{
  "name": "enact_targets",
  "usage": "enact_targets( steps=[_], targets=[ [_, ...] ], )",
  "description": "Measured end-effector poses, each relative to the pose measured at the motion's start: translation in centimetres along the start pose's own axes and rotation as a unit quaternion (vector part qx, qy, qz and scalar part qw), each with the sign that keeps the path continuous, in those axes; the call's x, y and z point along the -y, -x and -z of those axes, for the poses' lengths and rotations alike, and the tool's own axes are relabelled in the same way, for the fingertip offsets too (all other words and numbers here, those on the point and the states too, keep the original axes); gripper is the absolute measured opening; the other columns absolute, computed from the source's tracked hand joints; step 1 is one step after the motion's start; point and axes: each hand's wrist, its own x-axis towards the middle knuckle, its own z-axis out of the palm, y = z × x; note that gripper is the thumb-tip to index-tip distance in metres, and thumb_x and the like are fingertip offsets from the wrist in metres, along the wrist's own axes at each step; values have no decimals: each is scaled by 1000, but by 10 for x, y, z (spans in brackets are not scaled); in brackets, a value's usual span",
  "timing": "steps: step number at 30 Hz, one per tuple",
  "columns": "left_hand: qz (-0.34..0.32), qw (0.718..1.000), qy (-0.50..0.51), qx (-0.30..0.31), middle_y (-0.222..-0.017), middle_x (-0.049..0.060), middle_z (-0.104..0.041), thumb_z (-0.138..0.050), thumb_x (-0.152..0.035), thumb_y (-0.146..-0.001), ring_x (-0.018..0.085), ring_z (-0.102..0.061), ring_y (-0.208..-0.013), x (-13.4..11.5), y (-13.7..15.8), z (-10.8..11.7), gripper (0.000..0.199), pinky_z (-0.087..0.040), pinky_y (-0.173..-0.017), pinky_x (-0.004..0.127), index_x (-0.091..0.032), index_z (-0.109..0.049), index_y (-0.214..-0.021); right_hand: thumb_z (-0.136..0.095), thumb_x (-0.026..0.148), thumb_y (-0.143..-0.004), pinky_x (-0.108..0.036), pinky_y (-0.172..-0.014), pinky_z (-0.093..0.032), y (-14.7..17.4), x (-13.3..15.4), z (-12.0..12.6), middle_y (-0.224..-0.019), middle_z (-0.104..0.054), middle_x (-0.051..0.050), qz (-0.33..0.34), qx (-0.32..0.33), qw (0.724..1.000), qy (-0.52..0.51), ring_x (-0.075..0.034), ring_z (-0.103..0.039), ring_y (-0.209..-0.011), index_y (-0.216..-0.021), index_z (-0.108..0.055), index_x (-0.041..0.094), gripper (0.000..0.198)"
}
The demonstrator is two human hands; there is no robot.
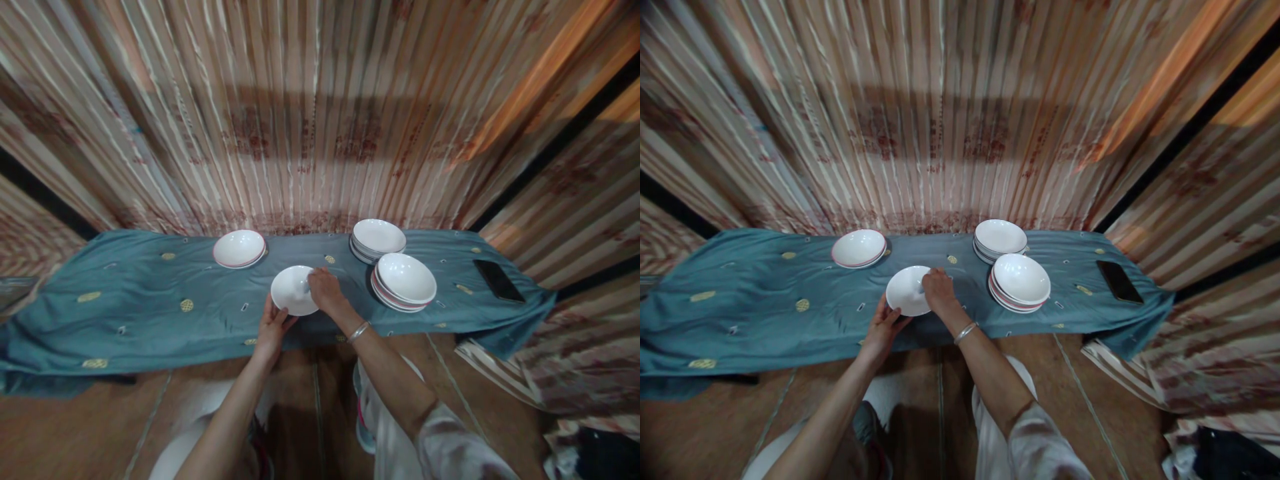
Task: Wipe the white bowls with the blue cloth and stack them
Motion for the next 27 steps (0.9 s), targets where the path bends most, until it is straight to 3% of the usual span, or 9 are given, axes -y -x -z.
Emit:
enact_targets(
  steps=[5, 9, 16, 20, 27],
  targets=[
    [10, 1000, 6, 16, -153, 9, -45, -62, -24, -79, 31, -46, -138, 0, 1, 0, 72, -57, -97, 45, -30, -37, -147, -38, 4, -93, -36, -100, -44, -9, 3, -2, -116, -66, -19, -7, -34, 999, 11, -27, -56, -115, -109, -69, 10, 36],
    [12, 1000, 8, 20, -155, 8, -42, -63, -25, -80, 31, -45, -139, 1, 2, 1, 71, -55, -100, 45, -30, -37, -147, -42, 1, -88, -35, -109, -40, -19, 4, -13, -126, -61, -17, 35, -60, 997, -44, -24, -54, -120, -121, -63, 9, 40],
    [12, 999, 33, 13, -155, 7, -45, -73, -28, -74, 35, -43, -141, 4, 1, 3, 75, -53, -102, 49, -30, -44, -143, -49, 5, -83, -39, -114, -37, -32, 7, -39, -144, -47, -15, 123, -20, 976, -178, -23, -51, -130, -133, -55, 12, 51],
    [5, 999, 44, 21, -153, 6, -47, -73, -27, -76, 35, -43, -141, 4, 1, 3, 71, -53, -101, 48, -32, -47, -142, -58, 9, -80, -40, -110, -40, -31, 9, -41, -135, -56, -12, 160, 16, 964, -212, -24, -53, -126, -124, -61, 16, 44],
    [13, 998, 53, -5, -149, 7, -51, -74, -22, -74, 33, -48, -137, 3, 0, 1, 70, -58, -95, 44, -30, -50, -139, -63, 19, -84, -28, -83, -47, -17, 9, -16, -102, -73, -7, 161, 134, 971, -117, -22, -66, -96, -104, -72, 18, 22]
  ],
)
